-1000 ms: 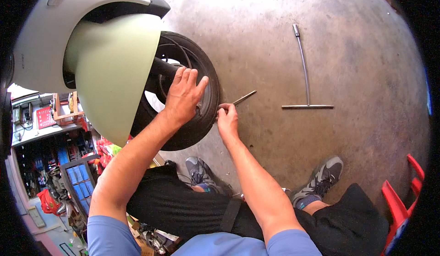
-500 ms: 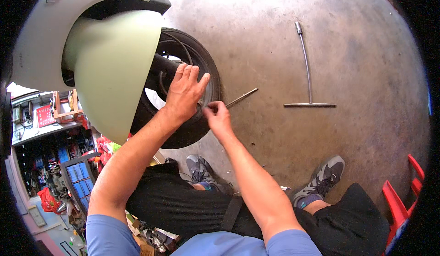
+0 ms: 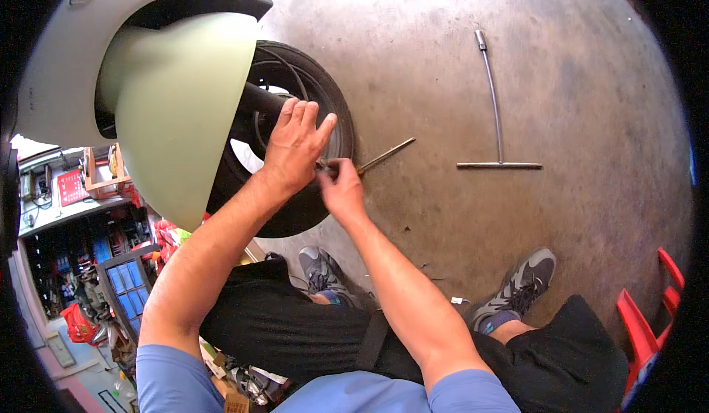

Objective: Repairing and adjusting parts of an electric scooter's front panel and wheel.

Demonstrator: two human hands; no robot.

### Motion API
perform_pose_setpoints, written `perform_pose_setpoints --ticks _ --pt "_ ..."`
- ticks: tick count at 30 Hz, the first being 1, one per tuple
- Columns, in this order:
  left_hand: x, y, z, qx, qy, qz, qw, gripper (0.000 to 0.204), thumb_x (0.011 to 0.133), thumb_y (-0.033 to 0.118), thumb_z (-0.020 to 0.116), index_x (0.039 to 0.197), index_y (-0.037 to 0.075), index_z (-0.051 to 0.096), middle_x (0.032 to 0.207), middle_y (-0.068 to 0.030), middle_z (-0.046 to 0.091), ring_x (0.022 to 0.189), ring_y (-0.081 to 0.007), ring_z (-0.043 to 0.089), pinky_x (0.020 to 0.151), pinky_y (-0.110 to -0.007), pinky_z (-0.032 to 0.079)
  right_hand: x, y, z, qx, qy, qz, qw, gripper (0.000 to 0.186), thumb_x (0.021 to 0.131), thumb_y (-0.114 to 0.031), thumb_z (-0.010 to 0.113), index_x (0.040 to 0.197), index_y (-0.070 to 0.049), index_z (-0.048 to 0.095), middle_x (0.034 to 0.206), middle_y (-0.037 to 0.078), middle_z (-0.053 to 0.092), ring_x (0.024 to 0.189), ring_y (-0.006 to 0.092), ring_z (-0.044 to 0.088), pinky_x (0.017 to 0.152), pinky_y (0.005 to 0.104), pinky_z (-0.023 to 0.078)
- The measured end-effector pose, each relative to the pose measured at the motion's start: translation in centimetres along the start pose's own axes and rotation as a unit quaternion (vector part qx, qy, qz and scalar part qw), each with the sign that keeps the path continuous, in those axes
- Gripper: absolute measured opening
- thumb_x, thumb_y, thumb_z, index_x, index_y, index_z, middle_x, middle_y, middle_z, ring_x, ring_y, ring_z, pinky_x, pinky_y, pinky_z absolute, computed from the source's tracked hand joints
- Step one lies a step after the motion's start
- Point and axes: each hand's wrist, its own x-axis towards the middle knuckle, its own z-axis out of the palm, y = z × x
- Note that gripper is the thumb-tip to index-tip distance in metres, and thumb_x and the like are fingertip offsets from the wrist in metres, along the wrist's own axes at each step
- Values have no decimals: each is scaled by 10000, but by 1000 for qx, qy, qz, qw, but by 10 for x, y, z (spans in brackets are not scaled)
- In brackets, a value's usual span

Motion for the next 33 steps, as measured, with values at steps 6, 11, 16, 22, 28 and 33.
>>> perform_pose_setpoints --ticks 6,11,16,22,28,33 --pt "0 3 3 -40 11 -5 999 584 599 50 682 1169 58 560 1079 -182 493 1121 -341 469 1065 -447 296 -10 3 -2 69 -28 78 994 263 874 -165 545 1077 3 549 902 135 626 773 203 629 679 337 518" --pt "-2 1 0 -7 -14 -3 1000 580 602 96 709 1162 51 564 1075 -174 500 1112 -328 474 1071 -443 293 5 11 -16 278 -62 375 882 418 800 -219 697 1107 11 532 914 145 628 848 237 624 767 341 505" --pt "5 8 0 6 -11 9 1000 563 615 138 723 1149 46 568 1064 -166 505 1106 -315 476 1074 -436 291 -4 16 2 -33 32 -43 998 295 892 -209 572 1119 -23 540 880 76 634 701 132 588 657 288 496" --pt "-1 0 3 -27 -14 -11 999 623 575 67 717 1177 62 556 1072 -168 485 1124 -329 462 1068 -441 294 -4 -4 -3 169 -39 162 972 287 860 -164 591 1080 15 545 880 150 639 788 252 632 721 355 505" --pt "-1 2 0 -13 -27 -8 1000 613 578 73 715 1171 59 560 1079 -171 487 1126 -332 464 1069 -442 293 3 6 -18 216 -33 315 923 232 879 -121 558 1079 -3 550 892 93 617 720 153 582 659 296 497" --pt "1 2 2 -19 5 -7 1000 588 587 62 699 1160 59 568 1075 -179 495 1116 -336 476 1062 -440 304 0 -5 -3 159 -46 159 973 290 845 -106 640 1094 5 541 903 89 629 774 174 590 734 311 501"
